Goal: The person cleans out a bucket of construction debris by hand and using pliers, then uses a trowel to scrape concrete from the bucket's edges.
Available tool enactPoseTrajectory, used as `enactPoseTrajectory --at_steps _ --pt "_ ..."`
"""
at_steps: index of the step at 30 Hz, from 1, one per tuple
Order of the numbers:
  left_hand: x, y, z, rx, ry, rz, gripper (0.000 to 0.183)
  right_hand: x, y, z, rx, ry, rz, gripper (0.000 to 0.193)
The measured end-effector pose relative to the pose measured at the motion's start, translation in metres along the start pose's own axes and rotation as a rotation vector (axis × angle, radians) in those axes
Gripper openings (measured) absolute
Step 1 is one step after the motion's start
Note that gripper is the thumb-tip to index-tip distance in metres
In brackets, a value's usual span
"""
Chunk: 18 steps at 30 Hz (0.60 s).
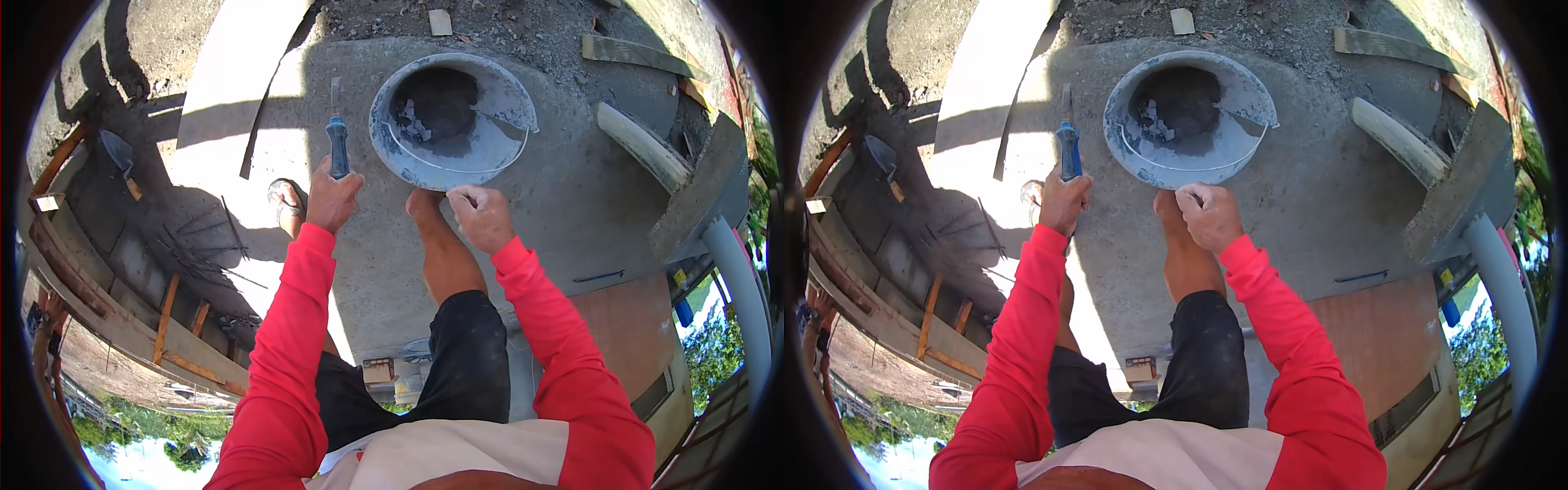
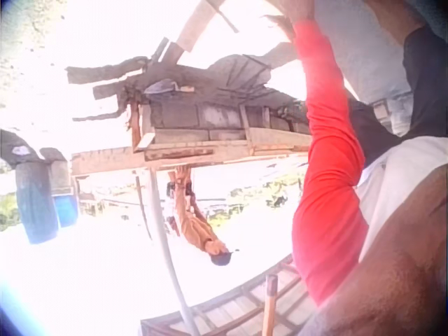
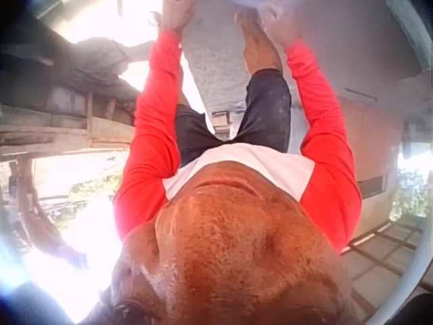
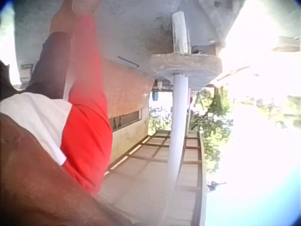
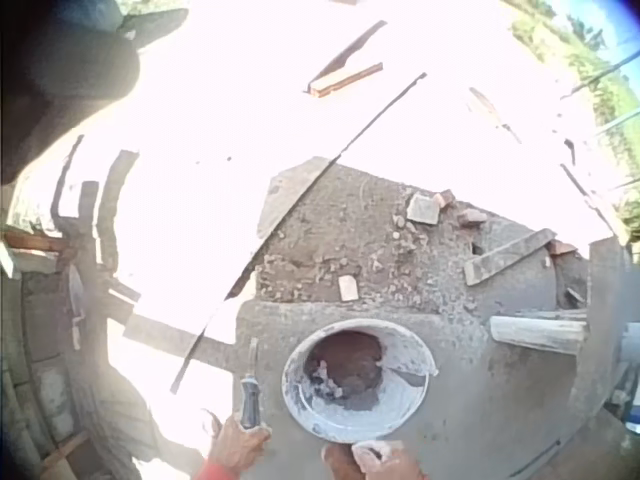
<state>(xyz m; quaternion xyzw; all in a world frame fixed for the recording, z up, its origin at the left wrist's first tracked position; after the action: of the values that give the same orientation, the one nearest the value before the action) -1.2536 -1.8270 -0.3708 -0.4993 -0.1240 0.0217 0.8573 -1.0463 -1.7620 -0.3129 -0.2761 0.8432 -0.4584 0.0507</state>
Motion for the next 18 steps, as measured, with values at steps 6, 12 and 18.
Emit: enactPoseTrajectory --at_steps 6,12,18 --pt "-0.002 -0.042 -0.048 -0.260 -0.269 -0.127 0.018 0.063 -0.011 -0.115 -0.654 -1.433 0.228 0.029" --pt "-0.135 -0.094 0.018 0.209 -0.351 0.096 0.037 0.055 0.039 -0.073 -0.301 -1.452 0.106 0.015" --pt "-0.164 -0.092 0.019 0.529 -0.868 0.656 0.030 0.047 0.044 -0.070 -0.386 -1.432 0.085 0.016"
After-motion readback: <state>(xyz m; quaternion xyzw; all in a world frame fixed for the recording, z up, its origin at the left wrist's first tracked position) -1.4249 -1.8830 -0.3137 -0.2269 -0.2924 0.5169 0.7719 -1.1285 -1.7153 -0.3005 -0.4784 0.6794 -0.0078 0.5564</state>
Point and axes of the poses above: each hand's wrist, its own y-axis towards the middle knuckle, its own x-axis out of the palm, z = x × y, the point moved 10 cm from there along y, towards the middle knuckle, and after that the axes turned 14 degrees about -z, right-handed, at the moved point
